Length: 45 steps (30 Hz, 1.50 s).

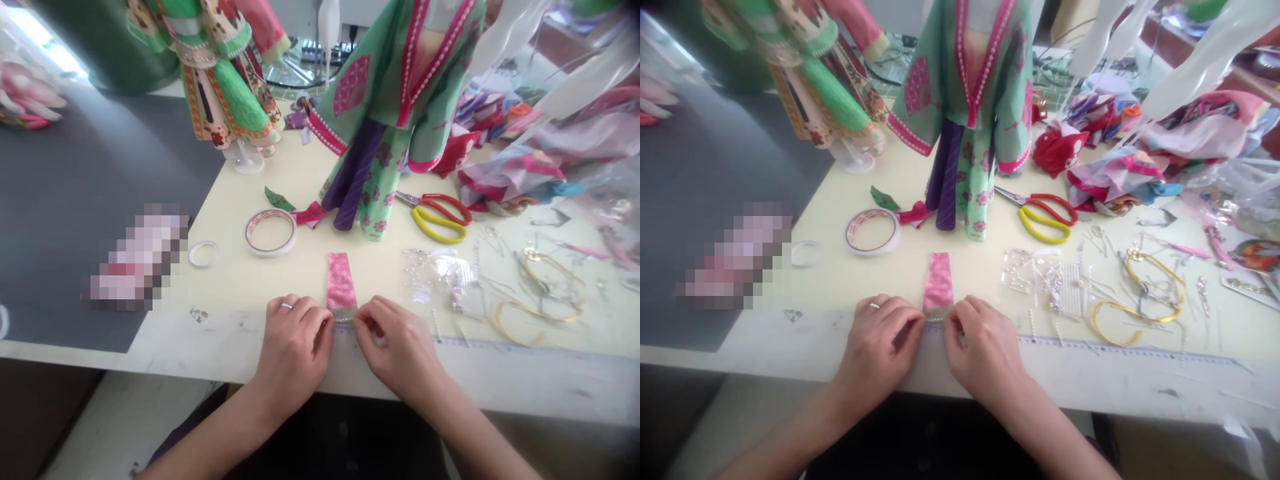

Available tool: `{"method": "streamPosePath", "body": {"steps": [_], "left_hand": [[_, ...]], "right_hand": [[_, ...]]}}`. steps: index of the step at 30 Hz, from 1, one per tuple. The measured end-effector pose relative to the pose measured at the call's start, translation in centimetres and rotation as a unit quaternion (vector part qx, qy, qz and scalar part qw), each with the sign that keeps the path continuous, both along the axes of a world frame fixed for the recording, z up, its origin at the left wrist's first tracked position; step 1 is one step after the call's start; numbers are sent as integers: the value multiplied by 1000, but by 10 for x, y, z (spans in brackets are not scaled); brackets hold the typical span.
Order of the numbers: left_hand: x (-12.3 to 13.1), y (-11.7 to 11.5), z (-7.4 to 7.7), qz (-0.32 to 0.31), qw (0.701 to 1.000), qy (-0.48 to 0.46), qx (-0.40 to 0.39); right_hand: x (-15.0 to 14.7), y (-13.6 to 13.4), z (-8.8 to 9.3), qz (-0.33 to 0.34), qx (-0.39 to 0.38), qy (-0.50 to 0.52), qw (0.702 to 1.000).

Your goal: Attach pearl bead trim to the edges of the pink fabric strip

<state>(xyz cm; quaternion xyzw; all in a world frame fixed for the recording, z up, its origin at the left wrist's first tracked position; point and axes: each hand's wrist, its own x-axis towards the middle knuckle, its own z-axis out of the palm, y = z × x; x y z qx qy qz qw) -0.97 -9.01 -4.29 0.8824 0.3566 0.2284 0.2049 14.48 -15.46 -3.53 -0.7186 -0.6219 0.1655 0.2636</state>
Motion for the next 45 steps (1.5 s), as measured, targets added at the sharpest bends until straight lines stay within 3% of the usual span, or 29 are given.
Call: {"method": "streamPosePath", "body": {"steps": [9,18,22,28,39,45], "left_hand": [[-3,2,-1,-6,1000,5,-4],[-6,-1,6,-15,999,-34,-32],[-7,-2,7,-19,998,-45,-48],[-6,-3,9,-18,995,-71,-61],[-4,-7,11,-21,986,-124,-107],[-8,-6,9,-4,986,-118,-114]], "right_hand": [[-1,-1,-2,19,4,7,1000],[2,-6,2,12,19,129,991],[5,-9,-1,2,7,143,990],[10,-13,-1,-14,47,159,986],[4,-10,5,53,41,272,960],[0,-9,4,49,53,251,965]]}}
